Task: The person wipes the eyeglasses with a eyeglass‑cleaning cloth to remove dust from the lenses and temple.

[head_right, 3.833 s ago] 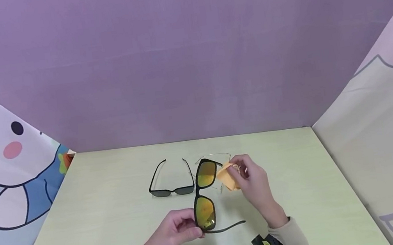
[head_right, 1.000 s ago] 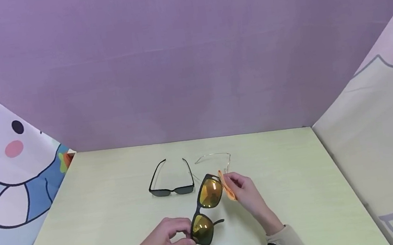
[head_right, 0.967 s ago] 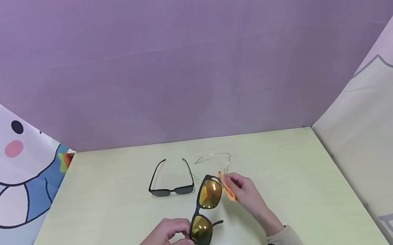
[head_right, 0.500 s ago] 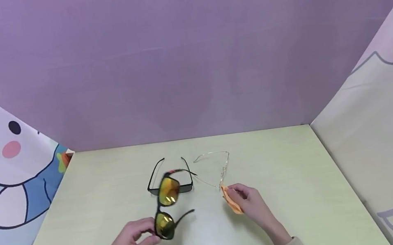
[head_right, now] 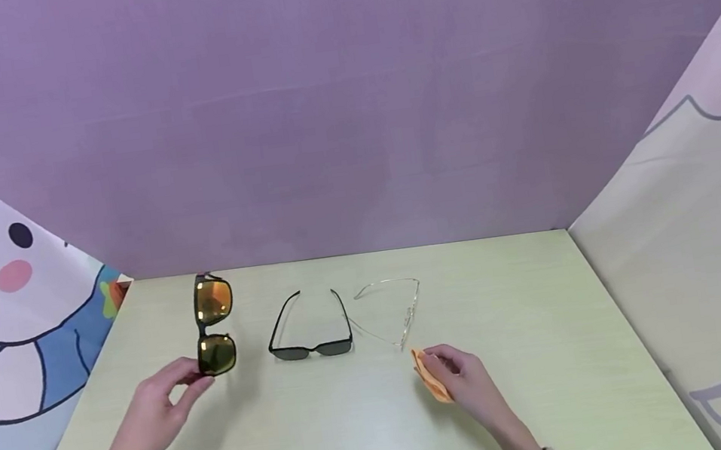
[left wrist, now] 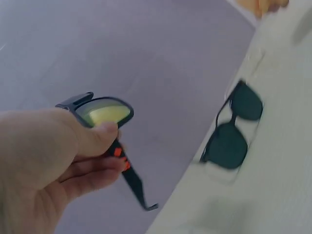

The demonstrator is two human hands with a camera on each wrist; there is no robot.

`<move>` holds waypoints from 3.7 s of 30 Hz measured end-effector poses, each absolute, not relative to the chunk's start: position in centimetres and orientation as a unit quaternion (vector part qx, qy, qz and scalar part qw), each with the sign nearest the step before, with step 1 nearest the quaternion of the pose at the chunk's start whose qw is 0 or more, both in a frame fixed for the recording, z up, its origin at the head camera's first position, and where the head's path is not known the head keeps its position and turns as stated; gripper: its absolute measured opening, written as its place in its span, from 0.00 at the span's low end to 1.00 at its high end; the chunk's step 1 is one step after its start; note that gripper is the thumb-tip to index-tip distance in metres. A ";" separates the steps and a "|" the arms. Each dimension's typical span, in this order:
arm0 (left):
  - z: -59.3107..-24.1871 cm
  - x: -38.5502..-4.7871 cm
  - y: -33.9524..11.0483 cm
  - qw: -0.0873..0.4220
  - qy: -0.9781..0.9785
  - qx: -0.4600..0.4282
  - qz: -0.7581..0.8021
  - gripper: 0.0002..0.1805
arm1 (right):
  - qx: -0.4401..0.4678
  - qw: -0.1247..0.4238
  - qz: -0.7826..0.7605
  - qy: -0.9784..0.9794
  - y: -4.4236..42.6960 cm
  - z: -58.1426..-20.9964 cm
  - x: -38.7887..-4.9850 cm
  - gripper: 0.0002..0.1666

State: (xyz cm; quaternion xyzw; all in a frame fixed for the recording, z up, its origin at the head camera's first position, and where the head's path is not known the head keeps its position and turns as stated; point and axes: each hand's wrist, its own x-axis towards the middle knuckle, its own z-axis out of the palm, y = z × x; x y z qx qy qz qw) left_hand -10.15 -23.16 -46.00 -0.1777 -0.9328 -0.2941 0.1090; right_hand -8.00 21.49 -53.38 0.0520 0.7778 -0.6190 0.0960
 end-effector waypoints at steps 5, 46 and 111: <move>-47.0 -12.0 -25.0 0.152 -0.951 -0.156 -0.222 0.08 | 0.053 0.094 -0.621 0.777 21.5 -53.6 -7.8 0.18; -53.3 -14.4 -22.5 0.256 -0.939 -0.172 -0.155 0.22 | 0.044 0.096 -0.620 0.777 21.9 -53.6 -7.1 0.18; -50.9 -9.8 -10.9 0.079 -0.776 -0.219 -0.587 0.06 | -0.060 -0.042 -0.608 0.791 18.7 -49.8 -8.0 0.09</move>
